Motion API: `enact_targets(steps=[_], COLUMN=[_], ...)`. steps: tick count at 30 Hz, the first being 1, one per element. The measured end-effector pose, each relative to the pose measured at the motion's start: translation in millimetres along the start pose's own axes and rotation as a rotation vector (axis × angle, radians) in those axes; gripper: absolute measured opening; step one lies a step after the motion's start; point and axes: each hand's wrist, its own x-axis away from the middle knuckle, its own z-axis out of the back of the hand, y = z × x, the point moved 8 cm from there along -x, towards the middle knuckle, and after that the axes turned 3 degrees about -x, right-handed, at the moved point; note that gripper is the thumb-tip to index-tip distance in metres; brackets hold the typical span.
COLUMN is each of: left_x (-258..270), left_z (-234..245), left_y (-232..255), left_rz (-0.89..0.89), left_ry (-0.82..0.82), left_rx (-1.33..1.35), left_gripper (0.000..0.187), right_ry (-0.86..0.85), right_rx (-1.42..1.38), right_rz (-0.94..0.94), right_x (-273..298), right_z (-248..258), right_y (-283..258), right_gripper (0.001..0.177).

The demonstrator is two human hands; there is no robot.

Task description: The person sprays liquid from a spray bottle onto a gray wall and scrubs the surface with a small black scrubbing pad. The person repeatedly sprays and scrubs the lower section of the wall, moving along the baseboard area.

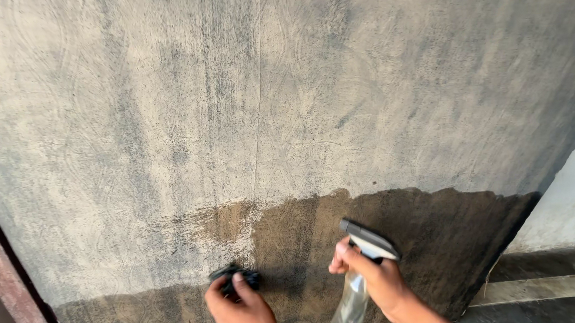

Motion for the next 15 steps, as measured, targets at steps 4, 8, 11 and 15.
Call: enact_targets(steps=[4, 8, 11, 15], left_x=[-7.5, -43.1, -40.5, -8.7], left_z=[-13.2, 12.4, 18.0, -3.7], left_y=[10.2, -11.7, -19.0, -1.3], left_rz=[-0.089, -0.055, -0.070, -0.228], left_ry=[-0.139, 0.103, 0.115, -0.143], left_rx=[-0.028, 0.032, -0.045, -0.010], left_gripper=[0.024, 0.026, 0.026, 0.023], right_ry=[0.032, 0.025, 0.086, 0.102], right_rx=[0.006, 0.017, 0.030, 0.034], right_rz=[0.038, 0.125, 0.102, 0.100], right_x=[-16.2, -23.4, -26.6, -30.5], right_z=[-0.9, 8.4, 17.2, 14.8], right_y=[-20.5, -31.9, -31.4, -34.1], right_gripper=[0.022, 0.024, 0.023, 0.023])
